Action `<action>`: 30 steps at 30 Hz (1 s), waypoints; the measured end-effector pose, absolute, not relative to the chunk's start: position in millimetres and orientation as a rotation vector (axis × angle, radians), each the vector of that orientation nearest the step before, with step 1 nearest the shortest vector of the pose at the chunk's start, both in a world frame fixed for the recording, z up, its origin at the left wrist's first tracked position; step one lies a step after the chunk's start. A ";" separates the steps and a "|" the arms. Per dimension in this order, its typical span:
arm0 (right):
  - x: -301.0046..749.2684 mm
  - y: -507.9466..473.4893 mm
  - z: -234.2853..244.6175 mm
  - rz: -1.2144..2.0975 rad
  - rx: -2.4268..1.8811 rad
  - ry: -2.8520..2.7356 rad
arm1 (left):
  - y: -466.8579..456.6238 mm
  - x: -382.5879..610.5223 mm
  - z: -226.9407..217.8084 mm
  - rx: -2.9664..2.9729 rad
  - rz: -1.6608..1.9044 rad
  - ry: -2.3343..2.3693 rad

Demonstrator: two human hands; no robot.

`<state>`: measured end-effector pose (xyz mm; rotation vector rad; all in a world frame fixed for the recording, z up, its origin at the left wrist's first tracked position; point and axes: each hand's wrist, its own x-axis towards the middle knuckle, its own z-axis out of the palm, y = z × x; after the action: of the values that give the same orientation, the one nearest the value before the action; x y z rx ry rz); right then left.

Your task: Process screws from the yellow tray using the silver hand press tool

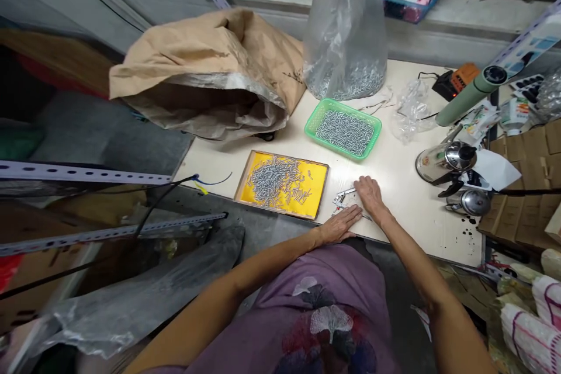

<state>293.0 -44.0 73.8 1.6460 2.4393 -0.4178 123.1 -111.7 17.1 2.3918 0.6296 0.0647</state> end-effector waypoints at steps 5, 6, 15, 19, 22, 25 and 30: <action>249.2 -60.9 67.0 -0.572 1.209 2.701 | -115.1 88.5 23.0 2.299 0.075 0.574; 243.4 -63.9 63.7 -0.572 1.155 2.728 | -111.8 77.1 25.2 2.290 0.090 0.674; 238.4 -59.4 64.3 -0.698 1.346 3.037 | -21.3 12.6 52.6 2.194 0.111 1.767; 242.3 -10.4 103.8 -0.673 2.024 3.124 | -2.0 22.2 52.4 2.315 -0.234 1.575; 250.5 11.0 126.2 -0.506 2.387 3.031 | 7.5 26.3 49.4 2.377 -0.396 1.449; 262.0 -10.8 119.6 -0.507 2.357 2.966 | 14.3 24.5 48.3 2.425 -0.365 1.397; 281.7 -96.9 67.2 -0.602 2.033 2.611 | -3.6 38.6 56.0 2.022 0.008 1.569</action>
<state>281.7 -96.9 67.2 2.0329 2.6114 -0.6024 38.6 -3.6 56.0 2.0221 1.5690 0.0079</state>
